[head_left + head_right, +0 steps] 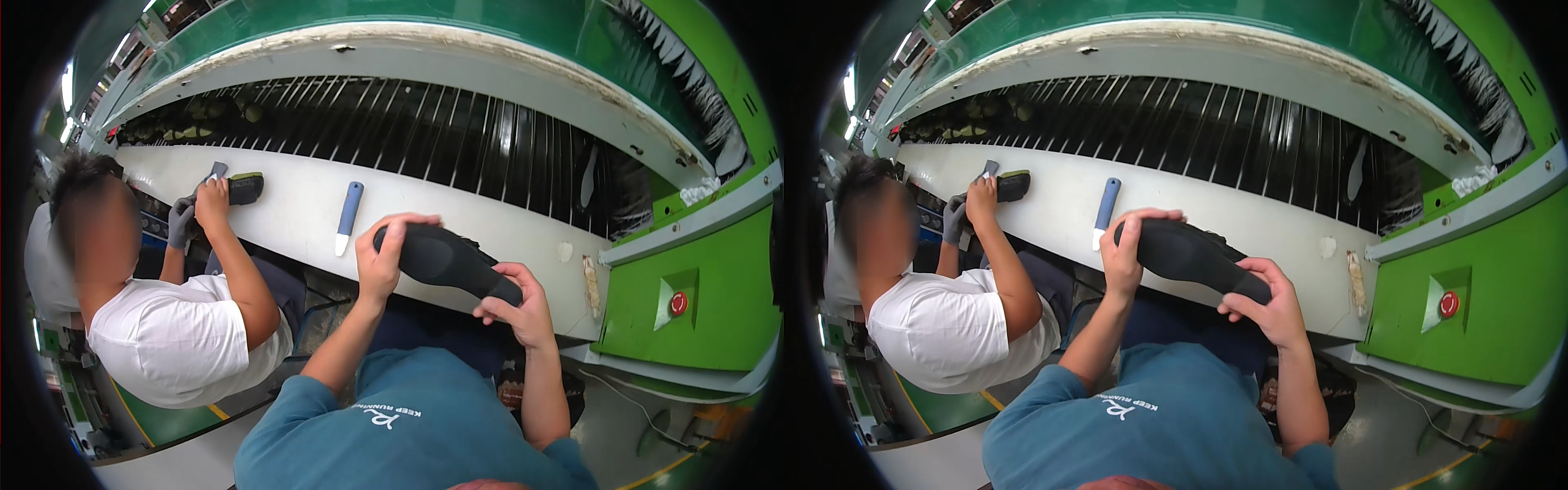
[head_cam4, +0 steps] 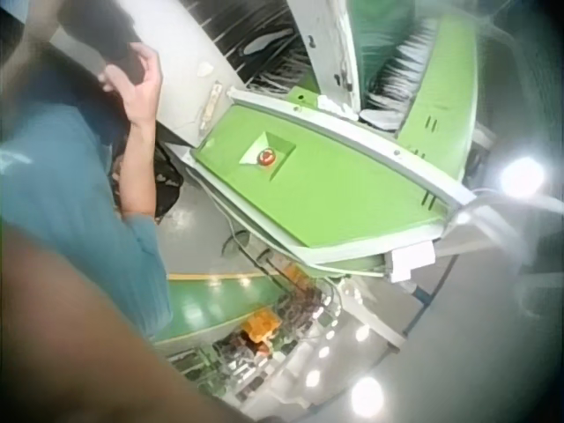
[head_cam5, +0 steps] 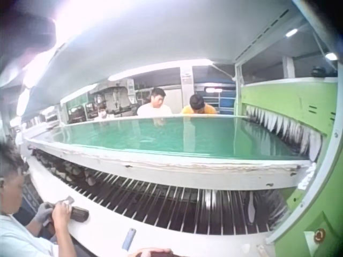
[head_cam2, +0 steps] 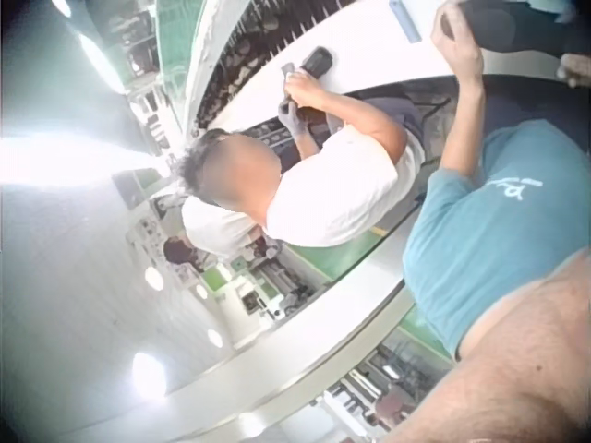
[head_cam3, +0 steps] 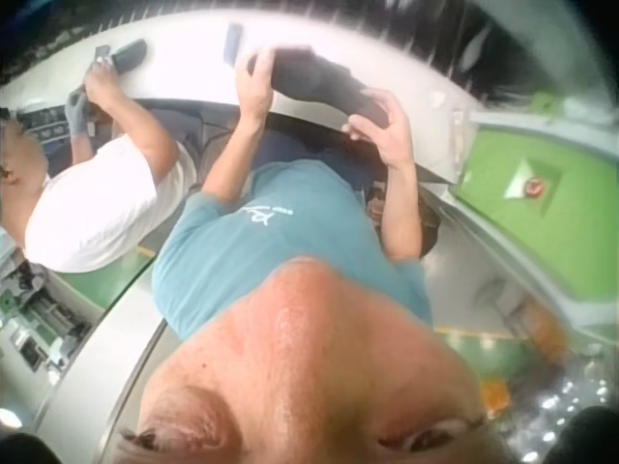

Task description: The person assembles a black slip-on shoe by fitting a black sock-like upper onto a green sole. They repeatedly stretch and press the upper to secure it around the sole's edges. The person uses a small metal tool to tuck the upper material into the sole's perimeter. The finished shoe is placed on a conveyor belt.

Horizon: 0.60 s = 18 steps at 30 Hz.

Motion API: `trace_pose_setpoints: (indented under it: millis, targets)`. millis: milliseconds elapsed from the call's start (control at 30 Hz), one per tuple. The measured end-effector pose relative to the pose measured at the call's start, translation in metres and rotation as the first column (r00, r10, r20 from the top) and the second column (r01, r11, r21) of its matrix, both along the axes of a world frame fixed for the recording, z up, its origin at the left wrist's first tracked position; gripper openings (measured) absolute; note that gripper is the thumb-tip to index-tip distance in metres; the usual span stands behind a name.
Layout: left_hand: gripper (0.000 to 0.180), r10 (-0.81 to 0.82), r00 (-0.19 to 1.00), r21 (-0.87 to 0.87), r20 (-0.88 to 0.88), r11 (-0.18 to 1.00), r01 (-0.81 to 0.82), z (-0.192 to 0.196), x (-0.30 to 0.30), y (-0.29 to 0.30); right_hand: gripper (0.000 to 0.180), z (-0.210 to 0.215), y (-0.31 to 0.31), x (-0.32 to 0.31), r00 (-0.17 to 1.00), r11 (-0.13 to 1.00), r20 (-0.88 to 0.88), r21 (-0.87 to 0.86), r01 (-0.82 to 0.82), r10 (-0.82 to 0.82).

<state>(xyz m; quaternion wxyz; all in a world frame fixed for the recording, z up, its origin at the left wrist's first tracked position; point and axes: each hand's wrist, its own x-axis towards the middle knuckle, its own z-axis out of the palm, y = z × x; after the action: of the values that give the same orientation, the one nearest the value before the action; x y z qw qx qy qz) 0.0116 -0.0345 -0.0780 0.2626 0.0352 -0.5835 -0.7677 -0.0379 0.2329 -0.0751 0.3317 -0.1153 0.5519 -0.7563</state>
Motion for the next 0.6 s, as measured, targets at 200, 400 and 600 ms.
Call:
trace_pose_setpoints:
  millis: [200,400,600]
  targets:
    - [0.047,-0.083,0.992,-0.134,0.098,0.986,0.096,-0.068,0.065,0.029,0.047,-0.010,-0.012,-0.018,0.940,0.936,0.006,-0.093,0.340,-0.341]
    - [0.081,-0.004,0.992,0.103,0.126,0.995,-0.009,-0.066,-0.038,0.037,0.047,0.033,-0.041,-0.027,0.815,0.912,-0.490,0.089,0.402,-0.311]
    - [0.059,0.082,0.994,-0.120,-0.076,0.989,-0.091,-0.003,-0.067,0.056,0.041,0.051,-0.025,-0.004,0.489,0.814,-0.838,0.099,0.572,-0.242]
